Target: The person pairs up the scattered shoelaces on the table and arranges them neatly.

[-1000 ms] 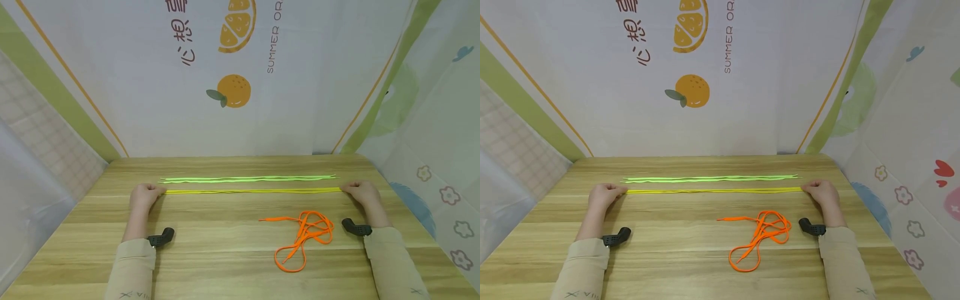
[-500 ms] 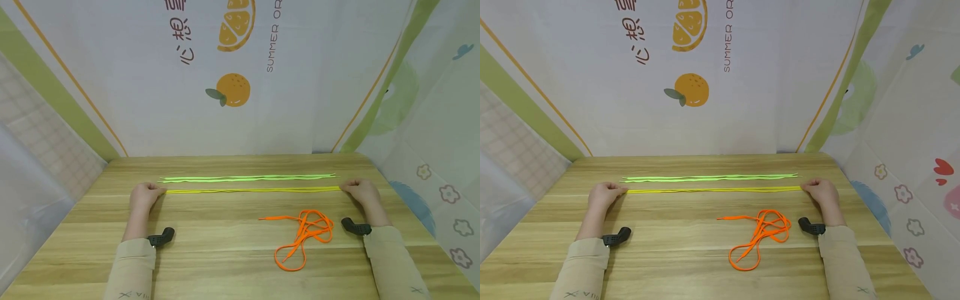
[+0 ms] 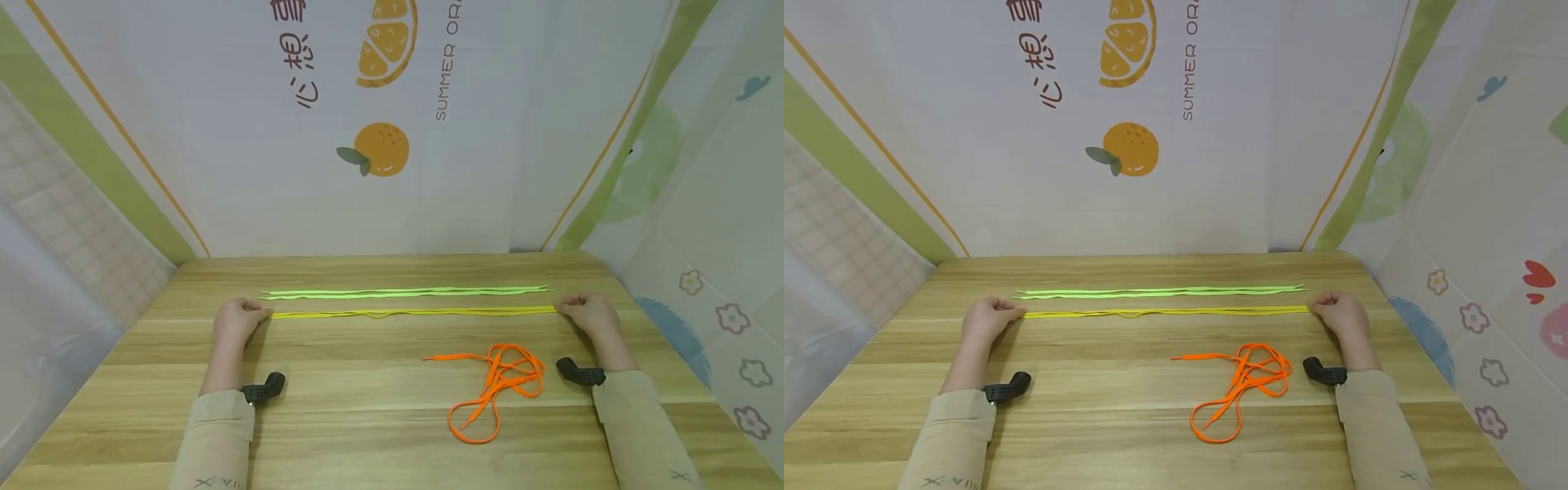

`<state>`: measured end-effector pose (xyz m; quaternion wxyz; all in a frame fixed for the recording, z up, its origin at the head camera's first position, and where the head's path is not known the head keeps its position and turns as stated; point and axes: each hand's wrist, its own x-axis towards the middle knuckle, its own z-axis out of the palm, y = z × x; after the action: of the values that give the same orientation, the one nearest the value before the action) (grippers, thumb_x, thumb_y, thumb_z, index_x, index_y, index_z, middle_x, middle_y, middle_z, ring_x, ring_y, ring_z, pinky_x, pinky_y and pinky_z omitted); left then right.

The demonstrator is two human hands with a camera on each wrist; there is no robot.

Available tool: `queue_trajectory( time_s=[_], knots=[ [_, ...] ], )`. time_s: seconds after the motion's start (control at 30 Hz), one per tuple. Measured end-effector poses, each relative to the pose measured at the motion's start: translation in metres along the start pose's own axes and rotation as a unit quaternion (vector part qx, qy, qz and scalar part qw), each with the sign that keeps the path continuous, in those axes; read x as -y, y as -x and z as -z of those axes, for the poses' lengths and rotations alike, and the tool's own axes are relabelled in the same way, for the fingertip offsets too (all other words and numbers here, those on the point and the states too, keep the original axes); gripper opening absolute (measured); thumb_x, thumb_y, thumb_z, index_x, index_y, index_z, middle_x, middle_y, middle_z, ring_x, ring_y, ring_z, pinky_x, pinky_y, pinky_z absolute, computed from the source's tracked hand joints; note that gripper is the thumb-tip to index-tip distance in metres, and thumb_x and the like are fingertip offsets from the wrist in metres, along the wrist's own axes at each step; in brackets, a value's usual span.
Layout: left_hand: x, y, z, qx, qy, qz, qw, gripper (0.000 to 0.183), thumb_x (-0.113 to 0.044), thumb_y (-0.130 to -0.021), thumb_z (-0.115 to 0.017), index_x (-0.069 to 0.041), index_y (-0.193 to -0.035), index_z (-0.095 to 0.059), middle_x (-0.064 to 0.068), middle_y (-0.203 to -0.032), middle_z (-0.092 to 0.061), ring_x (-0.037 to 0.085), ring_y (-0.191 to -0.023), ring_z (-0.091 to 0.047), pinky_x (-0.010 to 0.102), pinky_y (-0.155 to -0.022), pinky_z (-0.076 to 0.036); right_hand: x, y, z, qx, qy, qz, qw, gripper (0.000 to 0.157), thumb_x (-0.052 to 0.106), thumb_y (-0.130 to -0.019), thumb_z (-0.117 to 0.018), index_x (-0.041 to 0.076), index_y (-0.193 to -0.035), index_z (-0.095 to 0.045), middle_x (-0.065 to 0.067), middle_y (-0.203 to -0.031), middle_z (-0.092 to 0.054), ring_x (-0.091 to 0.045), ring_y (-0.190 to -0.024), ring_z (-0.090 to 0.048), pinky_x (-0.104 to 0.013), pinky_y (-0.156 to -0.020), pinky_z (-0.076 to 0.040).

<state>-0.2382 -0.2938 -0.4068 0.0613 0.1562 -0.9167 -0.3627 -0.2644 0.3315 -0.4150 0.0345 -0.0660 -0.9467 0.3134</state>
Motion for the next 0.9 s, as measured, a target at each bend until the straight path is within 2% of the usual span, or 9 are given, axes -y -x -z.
queue_trajectory(
  time_s=[0.33,0.5,0.67,0.9],
  knots=[
    [0.0007,-0.0016,0.0024,0.005,0.000,-0.002,1.0000,0.035,-0.027,-0.088,-0.067,0.006,-0.100,-0.061,0.018,-0.094,-0.060,0.034,-0.087,-0.052,0.047,-0.077,-0.040,-0.0024,0.0002,0.0001,-0.002,0.000,0.006,1.000,0.044,0.035,-0.093,-0.060,-0.007,-0.107,-0.061,-0.028,-0.108,-0.059,-0.043,-0.096,-0.053,-0.052,-0.080,-0.041],
    [-0.0004,-0.0007,0.0059,0.022,0.005,-0.006,0.9997,0.036,-0.028,-0.090,-0.066,0.006,-0.102,-0.062,0.013,-0.087,-0.060,0.033,-0.087,-0.051,0.047,-0.079,-0.040,-0.0020,0.0000,0.0013,0.002,-0.007,0.008,1.000,0.046,0.035,-0.094,-0.058,-0.008,-0.110,-0.060,-0.028,-0.108,-0.058,-0.043,-0.097,-0.053,-0.052,-0.081,-0.041],
    [-0.0026,0.0010,0.0084,0.038,0.016,-0.006,0.9991,0.037,-0.028,-0.091,-0.064,0.007,-0.104,-0.062,0.013,-0.088,-0.061,0.032,-0.088,-0.051,0.048,-0.080,-0.040,-0.0032,-0.0008,0.0033,0.011,-0.021,0.004,1.000,0.051,0.038,-0.095,-0.057,-0.010,-0.113,-0.058,-0.030,-0.111,-0.056,-0.045,-0.099,-0.051,-0.055,-0.084,-0.040],
    [-0.0052,0.0027,0.0092,0.042,0.033,-0.006,0.9985,0.039,-0.026,-0.094,-0.058,0.009,-0.108,-0.060,0.016,-0.090,-0.064,0.024,-0.078,-0.058,0.034,-0.065,-0.043,-0.0057,0.0001,0.0078,0.014,-0.033,0.002,0.999,0.052,0.037,-0.094,-0.058,-0.011,-0.115,-0.057,-0.031,-0.112,-0.055,-0.045,-0.101,-0.050,-0.054,-0.084,-0.040]
  ],
)
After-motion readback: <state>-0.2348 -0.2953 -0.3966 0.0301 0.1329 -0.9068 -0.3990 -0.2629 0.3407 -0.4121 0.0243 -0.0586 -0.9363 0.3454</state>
